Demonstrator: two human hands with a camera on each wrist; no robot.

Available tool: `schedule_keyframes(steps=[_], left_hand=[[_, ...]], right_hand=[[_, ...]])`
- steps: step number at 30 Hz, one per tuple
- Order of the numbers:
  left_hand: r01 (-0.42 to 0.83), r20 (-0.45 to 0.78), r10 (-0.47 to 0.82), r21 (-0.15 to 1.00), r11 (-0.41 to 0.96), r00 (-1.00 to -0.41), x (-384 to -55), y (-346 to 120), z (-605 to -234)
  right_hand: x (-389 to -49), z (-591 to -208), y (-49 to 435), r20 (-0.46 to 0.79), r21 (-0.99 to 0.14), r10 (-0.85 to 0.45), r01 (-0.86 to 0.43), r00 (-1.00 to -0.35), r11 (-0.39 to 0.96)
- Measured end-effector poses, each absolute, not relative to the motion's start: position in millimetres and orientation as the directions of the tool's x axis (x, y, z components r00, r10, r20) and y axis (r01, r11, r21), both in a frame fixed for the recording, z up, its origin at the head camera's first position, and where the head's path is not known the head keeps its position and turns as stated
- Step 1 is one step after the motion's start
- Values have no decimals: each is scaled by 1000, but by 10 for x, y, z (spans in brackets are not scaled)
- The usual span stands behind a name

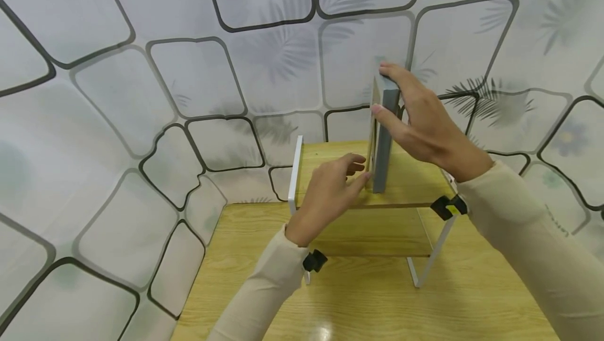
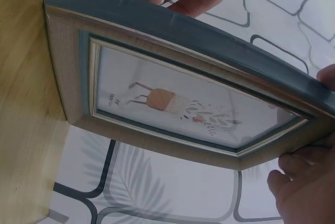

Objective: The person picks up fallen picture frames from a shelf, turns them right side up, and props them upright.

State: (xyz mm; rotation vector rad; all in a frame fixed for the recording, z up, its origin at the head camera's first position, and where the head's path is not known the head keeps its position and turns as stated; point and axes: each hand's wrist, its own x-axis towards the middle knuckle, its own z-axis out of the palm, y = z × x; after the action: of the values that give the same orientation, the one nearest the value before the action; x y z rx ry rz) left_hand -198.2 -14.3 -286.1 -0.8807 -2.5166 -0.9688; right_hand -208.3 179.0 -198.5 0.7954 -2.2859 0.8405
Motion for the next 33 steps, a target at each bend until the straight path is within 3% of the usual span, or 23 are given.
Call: schedule_keyframes(steps=[33], left_hand=[[659, 570, 386, 411, 631, -725, -2056, -404, -2878]], right_hand=[[-2136, -1912, 1631, 616, -320, -415, -694, -670, 645]])
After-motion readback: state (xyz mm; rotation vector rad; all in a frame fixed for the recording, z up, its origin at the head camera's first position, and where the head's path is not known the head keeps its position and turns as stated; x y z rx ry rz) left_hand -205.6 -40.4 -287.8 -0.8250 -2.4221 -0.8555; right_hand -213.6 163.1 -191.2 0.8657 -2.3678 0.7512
